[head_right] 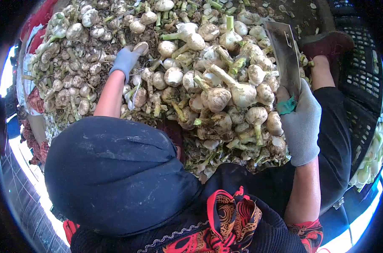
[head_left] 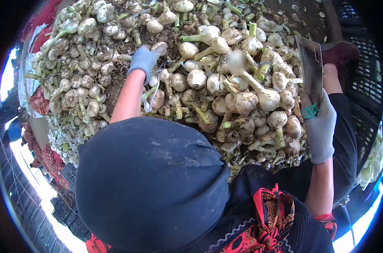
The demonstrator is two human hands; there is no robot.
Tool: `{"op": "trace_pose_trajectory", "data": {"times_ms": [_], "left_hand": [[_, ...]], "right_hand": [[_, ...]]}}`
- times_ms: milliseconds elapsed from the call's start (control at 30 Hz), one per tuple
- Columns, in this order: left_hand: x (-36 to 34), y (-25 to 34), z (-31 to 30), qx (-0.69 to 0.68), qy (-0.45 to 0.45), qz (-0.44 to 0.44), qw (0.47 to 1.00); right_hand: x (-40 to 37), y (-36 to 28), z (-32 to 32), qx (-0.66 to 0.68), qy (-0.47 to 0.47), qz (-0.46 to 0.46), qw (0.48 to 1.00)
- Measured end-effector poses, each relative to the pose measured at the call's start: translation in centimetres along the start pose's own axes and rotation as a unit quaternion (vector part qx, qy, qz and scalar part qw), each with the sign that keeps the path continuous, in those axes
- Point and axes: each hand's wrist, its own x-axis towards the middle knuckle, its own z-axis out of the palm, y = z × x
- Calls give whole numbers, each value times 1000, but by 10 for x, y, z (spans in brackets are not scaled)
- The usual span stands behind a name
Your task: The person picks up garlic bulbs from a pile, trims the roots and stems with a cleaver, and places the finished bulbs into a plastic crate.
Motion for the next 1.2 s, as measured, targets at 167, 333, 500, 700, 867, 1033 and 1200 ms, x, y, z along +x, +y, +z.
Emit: {"op": "trace_pose_trajectory", "data": {"times_ms": [167,333,500,700,867,1033,1200], "left_hand": [[-47,6,-2,-271,72,171,945],[-94,18,-26,-396,25,230,889],[-129,33,-48,-471,-11,289,833],[-147,56,-49,-536,-171,304,769],[-51,16,23,-450,-340,372,737],[-151,67,-28,-457,-276,433,726],[-160,64,-23,-699,-422,327,476]], "right_hand": [[-4,-2,-2,6,-17,-4,1000],[-6,-1,-1,-18,-5,-45,999],[-9,-15,-1,-70,4,-78,995],[0,-73,7,-131,11,-270,954],[8,-118,24,-178,-10,-381,907],[7,-126,32,-205,-12,-431,879],[9,-113,36,-206,20,-457,865]]}}
